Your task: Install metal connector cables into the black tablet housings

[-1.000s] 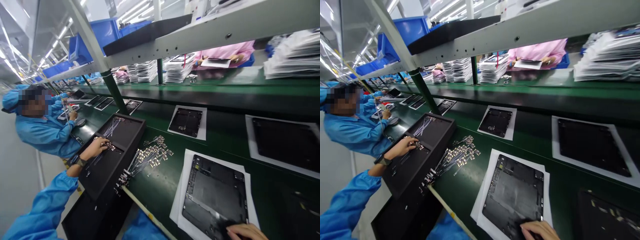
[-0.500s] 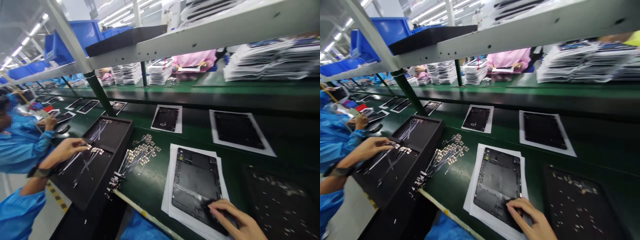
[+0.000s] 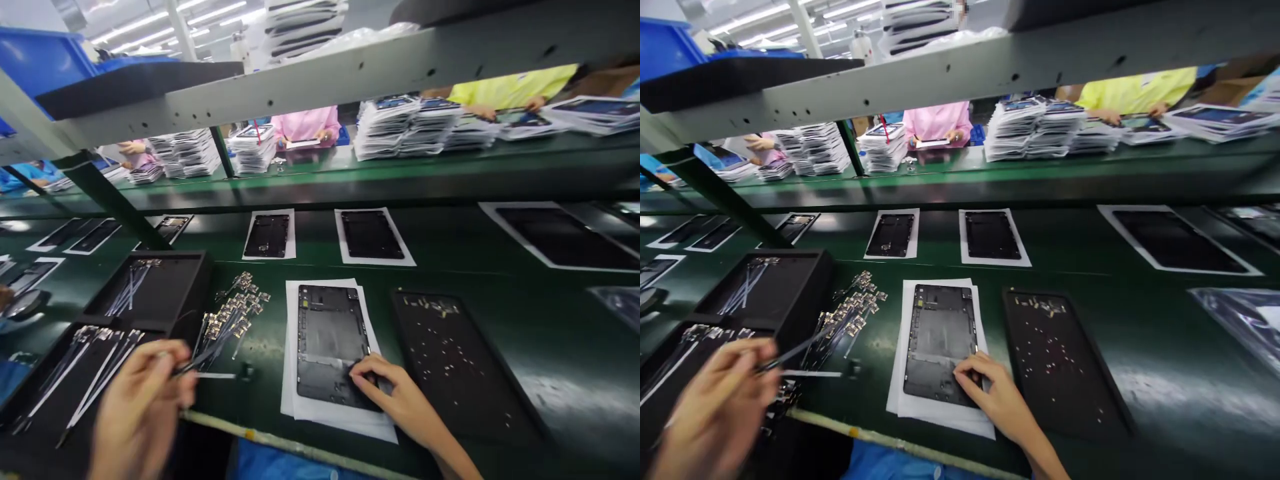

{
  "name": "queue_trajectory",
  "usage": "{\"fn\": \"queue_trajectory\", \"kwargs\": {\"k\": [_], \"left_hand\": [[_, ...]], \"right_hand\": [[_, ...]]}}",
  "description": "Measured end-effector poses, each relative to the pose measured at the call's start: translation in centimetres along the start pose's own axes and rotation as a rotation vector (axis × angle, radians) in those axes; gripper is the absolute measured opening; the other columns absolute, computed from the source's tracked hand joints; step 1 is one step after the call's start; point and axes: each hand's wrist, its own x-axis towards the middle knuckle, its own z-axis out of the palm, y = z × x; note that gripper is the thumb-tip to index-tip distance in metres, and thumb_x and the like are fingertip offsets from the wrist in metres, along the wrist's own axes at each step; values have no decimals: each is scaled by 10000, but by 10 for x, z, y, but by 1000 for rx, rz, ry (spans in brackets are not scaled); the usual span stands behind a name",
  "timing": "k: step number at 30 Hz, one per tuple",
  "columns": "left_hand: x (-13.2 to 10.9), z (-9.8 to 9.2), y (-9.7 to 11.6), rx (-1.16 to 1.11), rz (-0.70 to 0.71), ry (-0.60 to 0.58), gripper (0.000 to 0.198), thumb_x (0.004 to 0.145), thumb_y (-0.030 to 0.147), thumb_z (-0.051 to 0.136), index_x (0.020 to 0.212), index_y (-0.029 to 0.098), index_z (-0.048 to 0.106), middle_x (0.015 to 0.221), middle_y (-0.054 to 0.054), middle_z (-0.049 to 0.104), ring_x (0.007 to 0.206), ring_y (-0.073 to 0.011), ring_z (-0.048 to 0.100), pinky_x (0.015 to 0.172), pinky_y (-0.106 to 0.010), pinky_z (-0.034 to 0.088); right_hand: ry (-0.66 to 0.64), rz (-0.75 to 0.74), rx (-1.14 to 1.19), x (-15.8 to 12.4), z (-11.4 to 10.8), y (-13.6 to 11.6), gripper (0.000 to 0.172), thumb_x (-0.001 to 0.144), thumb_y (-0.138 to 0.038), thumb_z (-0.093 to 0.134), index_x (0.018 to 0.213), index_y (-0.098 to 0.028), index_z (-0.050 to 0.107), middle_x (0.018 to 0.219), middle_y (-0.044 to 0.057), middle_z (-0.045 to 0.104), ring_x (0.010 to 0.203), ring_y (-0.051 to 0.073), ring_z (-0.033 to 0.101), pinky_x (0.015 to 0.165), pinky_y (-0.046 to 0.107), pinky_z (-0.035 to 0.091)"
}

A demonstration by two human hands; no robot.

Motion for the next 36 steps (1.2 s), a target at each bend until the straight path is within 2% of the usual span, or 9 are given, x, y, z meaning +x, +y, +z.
{"fn": "queue_trajectory", "kwargs": {"k": [2, 4, 6, 8, 11, 17, 27, 36], "left_hand": [[-3, 56, -32, -148, -124, -196, 328, 595, 350, 848, 787, 159, 661, 810, -27, 672, 704, -182, 675, 539, -228, 548], [-2, 100, -65, -238, -276, -360, 314, 603, 321, 843, 760, 148, 633, 784, -32, 676, 778, -202, 682, 657, -279, 572], [-2, 128, -93, -253, -327, -448, 302, 611, 296, 837, 749, 137, 620, 764, -39, 682, 701, -141, 643, 639, -233, 537], [-3, 142, -114, -231, -328, -488, 289, 620, 279, 826, 746, 125, 617, 761, -41, 683, 607, -82, 575, 566, -176, 472], [-9, 148, -132, -191, -366, -553, 285, 628, 272, 810, 762, 126, 605, 720, -20, 662, 557, -69, 550, 519, -168, 423], [-19, 154, -145, -37, -442, -678, 295, 605, 262, 801, 756, 130, 584, 624, -4, 642, 493, -96, 575, 514, -199, 445], [-17, 154, -143, 66, -463, -686, 290, 589, 267, 798, 703, 132, 569, 591, -20, 649, 494, -112, 585, 485, -204, 465], [-15, 152, -142, 76, -448, -654, 320, 581, 286, 808, 711, 139, 556, 610, -16, 646, 502, -114, 585, 496, -219, 490]], "right_hand": [[10, -4, 24, -1, 0, 1, 321, 874, -467, 554, 772, -195, 691, 759, 61, 653, 746, 212, 604, 709, 327, 473], [24, -10, 53, -1, 1, 2, 297, 874, -441, 563, 776, -190, 687, 762, 62, 660, 755, 210, 605, 710, 320, 467], [35, -9, 68, -1, 1, 3, 269, 873, -411, 573, 780, -186, 689, 768, 62, 666, 752, 204, 601, 708, 313, 460], [47, -2, 70, -1, 2, 5, 247, 870, -386, 583, 784, -184, 694, 768, 58, 666, 731, 192, 589, 692, 306, 454], [71, 6, 75, -1, 3, 7, 220, 863, -359, 598, 788, -181, 702, 746, 49, 659, 685, 174, 562, 654, 293, 444], [79, 22, 88, -1, 2, 8, 150, 845, -270, 614, 789, -175, 715, 724, 38, 645, 687, 161, 548, 637, 276, 430], [98, 50, 125, -2, 2, 9, 104, 827, -215, 621, 785, -165, 702, 703, 18, 602, 640, 137, 528, 631, 270, 428], [224, -135, -63, -4, 7, 10, 127, 881, -208, 580, 817, -189, 689, 715, 44, 656, 713, 178, 588, 673, 304, 462]]}}
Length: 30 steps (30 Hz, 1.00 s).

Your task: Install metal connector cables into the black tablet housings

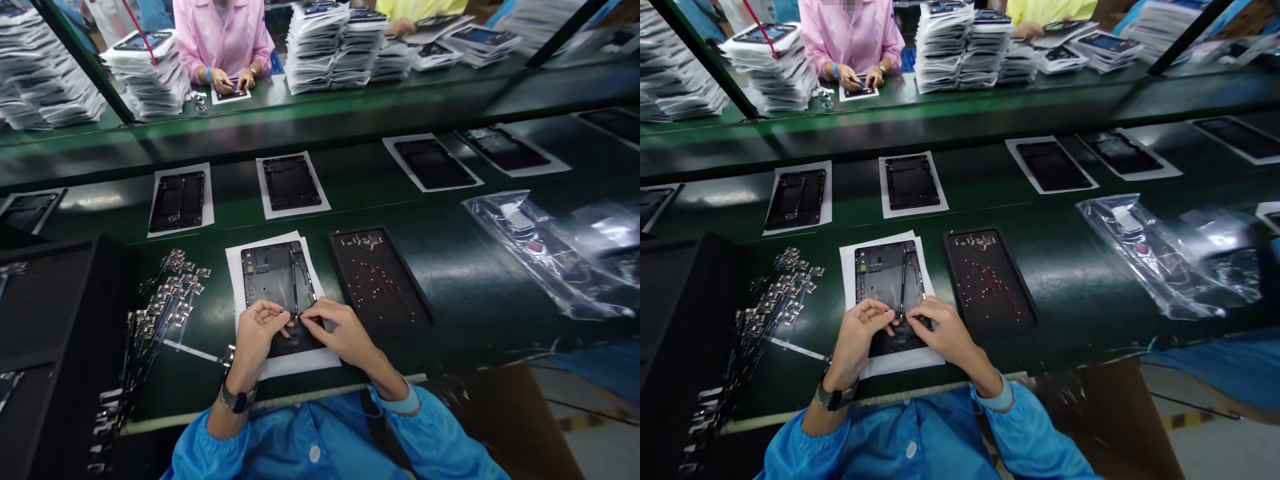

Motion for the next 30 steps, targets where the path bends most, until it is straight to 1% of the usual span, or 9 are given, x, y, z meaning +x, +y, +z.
{"fn": "queue_trajectory", "kwargs": {"k": [5, 11, 20, 30], "left_hand": [[0, 0, -2, -7, 16, -17, 311, 602, 288, 809, 727, 138, 567, 624, -17, 648, 534, -121, 603, 509, -218, 497], [2, -1, -7, -1, 40, -34, 285, 631, 274, 800, 755, 139, 583, 643, -9, 640, 594, -134, 629, 525, -212, 504], [1, -2, -8, 23, 46, -38, 280, 645, 277, 791, 761, 139, 577, 647, -13, 647, 563, -124, 614, 530, -219, 501], [3, -1, -10, 22, 61, -48, 260, 662, 269, 781, 783, 145, 587, 642, -8, 633, 595, -134, 626, 538, -215, 507]], "right_hand": [[31, -10, -44, 0, 0, -3, 134, 879, -189, 565, 798, -195, 672, 691, 42, 638, 707, 188, 585, 667, 314, 463], [17, -23, -87, 0, 1, -4, 128, 871, -176, 556, 788, -205, 649, 676, 36, 616, 701, 189, 571, 672, 318, 460], [43, -107, -158, -1, 3, -1, 137, 875, -157, 539, 785, -203, 633, 673, 30, 614, 673, 182, 558, 663, 318, 442], [66, -68, -188, -2, 5, -2, 168, 882, -178, 509, 764, -210, 624, 651, 24, 595, 667, 179, 544, 674, 324, 413]]}}
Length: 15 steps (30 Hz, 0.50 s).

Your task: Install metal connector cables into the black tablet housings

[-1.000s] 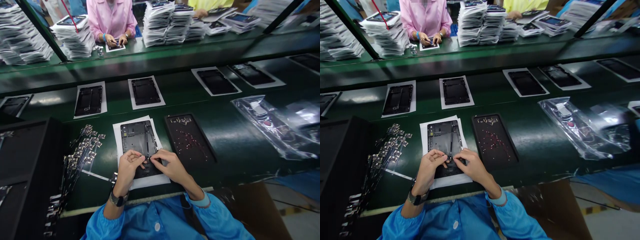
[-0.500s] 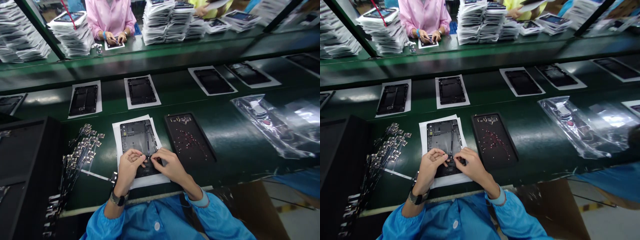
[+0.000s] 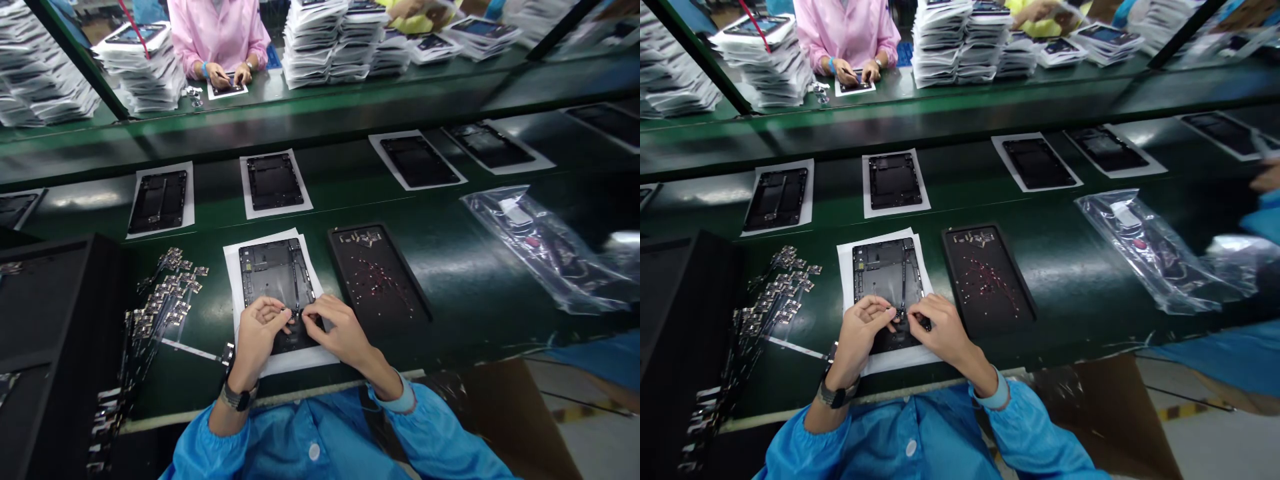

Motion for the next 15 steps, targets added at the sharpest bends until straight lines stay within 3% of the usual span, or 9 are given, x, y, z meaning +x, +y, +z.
{"fn": "queue_trajectory", "kwargs": {"k": [15], "left_hand": [[-1, 3, 11, 51, -60, -57, 237, 603, 271, 805, 716, 136, 645, 609, -12, 637, 507, -112, 575, 505, -217, 482]], "right_hand": [[-203, 127, 286, 5, -14, 0, 214, 889, -293, 588, 709, -196, 651, 682, 33, 634, 747, 193, 543, 740, 348, 420]]}}
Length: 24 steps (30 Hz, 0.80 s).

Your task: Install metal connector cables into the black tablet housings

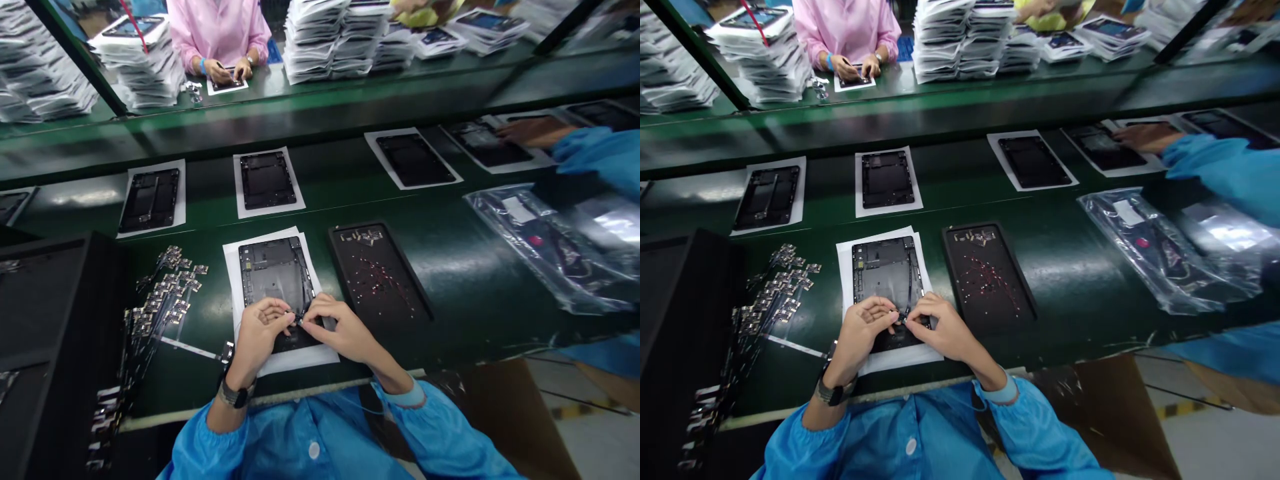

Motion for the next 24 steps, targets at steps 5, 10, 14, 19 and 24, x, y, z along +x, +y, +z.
{"fn": "queue_trajectory", "kwargs": {"k": [5, 10, 14, 19, 24], "left_hand": [[0, -2, -1, 17, -18, -32, 228, 604, 265, 803, 714, 137, 650, 615, -16, 649, 481, -113, 578, 491, -219, 473], [0, -2, -1, 47, -23, -25, 201, 597, 224, 806, 676, 141, 641, 586, -13, 647, 478, -117, 585, 485, -216, 477], [-1, -2, 2, 51, -37, -28, 206, 579, 194, 815, 668, 139, 638, 559, -13, 645, 482, -120, 587, 488, -215, 487], [-1, -2, 3, 31, -63, -31, 216, 576, 193, 819, 666, 136, 632, 557, -22, 658, 480, -124, 589, 469, -214, 490], [0, -2, 1, 28, -76, -26, 226, 586, 214, 816, 679, 131, 627, 557, -25, 666, 487, -130, 607, 485, -221, 509]], "right_hand": [[-47, 5, 13, 2, -4, -3, 231, 886, -289, 595, 681, -196, 646, 670, 28, 638, 746, 191, 530, 739, 347, 410], [-79, 14, 9, 2, -6, -3, 204, 876, -262, 602, 688, -197, 648, 669, 21, 626, 744, 188, 521, 745, 347, 409], [-122, 35, 24, 3, -9, -3, 183, 873, -264, 617, 708, -197, 660, 686, 23, 631, 770, 190, 537, 749, 338, 422], [-98, 43, 38, 2, -7, 0, 160, 875, -249, 632, 729, -196, 673, 721, 29, 663, 779, 191, 545, 766, 344, 423], [-70, 52, 48, 2, -5, 2, 172, 873, -240, 641, 711, -190, 669, 729, 31, 674, 783, 193, 548, 761, 344, 415]]}}
